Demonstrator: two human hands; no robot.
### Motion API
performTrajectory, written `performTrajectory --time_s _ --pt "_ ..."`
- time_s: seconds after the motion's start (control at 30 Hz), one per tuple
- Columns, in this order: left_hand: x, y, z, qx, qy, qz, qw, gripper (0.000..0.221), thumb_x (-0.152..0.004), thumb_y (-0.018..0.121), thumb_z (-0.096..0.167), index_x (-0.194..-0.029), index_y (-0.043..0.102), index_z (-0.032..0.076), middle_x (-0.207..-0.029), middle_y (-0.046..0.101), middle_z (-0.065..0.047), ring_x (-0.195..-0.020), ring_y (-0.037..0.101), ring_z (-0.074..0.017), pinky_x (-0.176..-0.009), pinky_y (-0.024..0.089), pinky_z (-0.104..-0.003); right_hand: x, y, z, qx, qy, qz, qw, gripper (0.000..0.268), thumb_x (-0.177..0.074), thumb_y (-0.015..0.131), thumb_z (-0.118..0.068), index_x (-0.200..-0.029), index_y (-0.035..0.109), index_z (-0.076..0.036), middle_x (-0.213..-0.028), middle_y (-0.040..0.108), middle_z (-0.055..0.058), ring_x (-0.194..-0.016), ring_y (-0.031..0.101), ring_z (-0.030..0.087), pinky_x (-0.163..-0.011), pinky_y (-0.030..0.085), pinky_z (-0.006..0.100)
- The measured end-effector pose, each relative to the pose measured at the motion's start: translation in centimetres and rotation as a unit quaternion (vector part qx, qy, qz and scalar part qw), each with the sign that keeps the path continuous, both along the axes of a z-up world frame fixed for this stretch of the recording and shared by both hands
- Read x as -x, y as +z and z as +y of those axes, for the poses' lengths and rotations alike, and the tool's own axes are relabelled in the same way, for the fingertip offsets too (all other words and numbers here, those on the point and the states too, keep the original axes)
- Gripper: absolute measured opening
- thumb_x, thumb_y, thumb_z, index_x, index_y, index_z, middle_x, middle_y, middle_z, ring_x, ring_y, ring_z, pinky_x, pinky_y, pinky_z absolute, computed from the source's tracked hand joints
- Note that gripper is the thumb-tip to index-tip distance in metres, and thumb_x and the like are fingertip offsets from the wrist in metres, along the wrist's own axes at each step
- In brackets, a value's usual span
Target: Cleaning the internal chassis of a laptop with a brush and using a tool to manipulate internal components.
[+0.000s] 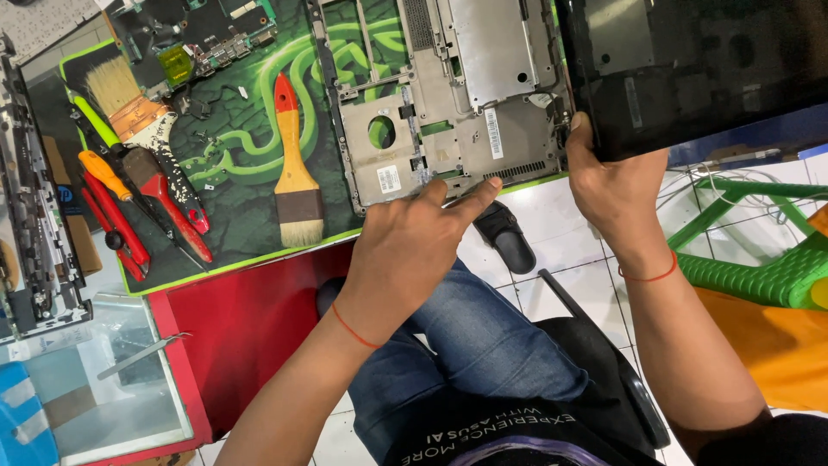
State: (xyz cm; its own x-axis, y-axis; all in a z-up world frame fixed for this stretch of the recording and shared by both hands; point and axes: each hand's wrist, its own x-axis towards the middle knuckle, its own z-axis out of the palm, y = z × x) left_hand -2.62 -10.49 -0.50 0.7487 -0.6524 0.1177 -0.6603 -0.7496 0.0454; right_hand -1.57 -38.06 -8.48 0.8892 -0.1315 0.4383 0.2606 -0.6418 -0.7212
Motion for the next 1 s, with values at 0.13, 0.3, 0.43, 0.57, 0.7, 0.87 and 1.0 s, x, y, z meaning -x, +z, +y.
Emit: performTrajectory --time_s 0.13,0.3,0.43,0.57,0.7,0.87,1.0 --pt "0.1 -0.2 -1.0 -0.021 -0.01 -0.001 1.0 0.07 -0.098 0.066 0.005 -0.159 0.069 0.041 -0.091 0.066 -0.001 -0.044 0.061 -0.0261 -0.041 0.045 -0.045 -0.1 -1.1 -0.2 0.034 0.002 -0.026 0.999 0.047 -0.124 0.071 0.015 -0.088 0.047 -0.003 -0.082 0.048 0.005 -0.077 0.048 0.022 -0.077 0.041 0.043" --pt "0.2 -0.3 -0.6 -0.013 -0.01 -0.007 1.0 0.073 -0.096 0.067 0.004 -0.159 0.068 0.042 -0.097 0.069 -0.004 -0.041 0.06 -0.0286 -0.04 0.046 -0.048 -0.1 0.0 0.2 0.02 -0.001 -0.035 0.999 0.014 -0.122 0.068 0.007 -0.109 0.07 0.005 -0.103 0.07 0.014 -0.099 0.064 0.029 -0.1 0.054 0.046" --pt "0.4 -0.6 -0.4 -0.017 -0.012 -0.02 1.0 0.072 -0.098 0.068 0.005 -0.159 0.068 0.042 -0.107 0.073 -0.006 -0.041 0.057 -0.025 -0.04 0.045 -0.043 0.0 -0.6 -0.1 0.004 -0.002 -0.013 1.0 0.025 -0.123 0.07 0.009 -0.1 0.063 0.002 -0.093 0.062 0.01 -0.087 0.059 0.026 -0.087 0.05 0.044" --pt "0.7 -0.8 -1.1 -0.012 -0.019 -0.02 1.0 0.069 -0.1 0.066 0.008 -0.161 0.067 0.04 -0.103 0.071 -0.006 -0.045 0.062 -0.0259 -0.041 0.045 -0.045 0.0 -0.6 -0.1 0.029 0.008 -0.028 0.999 0.034 -0.124 0.068 0.014 -0.095 0.056 0.001 -0.088 0.056 0.008 -0.082 0.054 0.024 -0.08 0.047 0.043" --pt "0.8 -0.7 -0.3 -0.018 -0.009 -0.014 1.0 0.069 -0.1 0.069 0.01 -0.161 0.067 0.042 -0.107 0.074 -0.007 -0.045 0.063 -0.0284 -0.041 0.049 -0.047 0.1 0.4 0.1 0.012 0.012 -0.012 1.0 0.035 -0.125 0.067 0.01 -0.094 0.056 -0.001 -0.089 0.055 0.008 -0.083 0.052 0.024 -0.082 0.046 0.043" --pt "0.7 -0.8 -1.1 -0.021 -0.008 -0.046 0.999 0.067 -0.1 0.067 0.008 -0.159 0.068 0.04 -0.109 0.076 -0.009 -0.044 0.063 -0.0263 -0.041 0.046 -0.045 -0.2 -1.1 -0.4 0.039 0.021 -0.05 0.998 0.029 -0.124 0.07 0.016 -0.099 0.062 0.005 -0.093 0.063 0.011 -0.088 0.062 0.028 -0.086 0.05 0.045" --pt "1.1 -1.0 0.1 -0.021 -0.006 -0.046 0.999 0.074 -0.095 0.068 0.004 -0.16 0.067 0.04 -0.122 0.079 -0.014 -0.045 0.063 -0.0256 -0.043 0.048 -0.044 -0.3 -1.8 -0.6 -0.02 0.008 -0.021 1.0 0.031 -0.124 0.073 0.017 -0.099 0.061 0.003 -0.095 0.062 0.008 -0.092 0.061 0.021 -0.082 0.05 0.039"
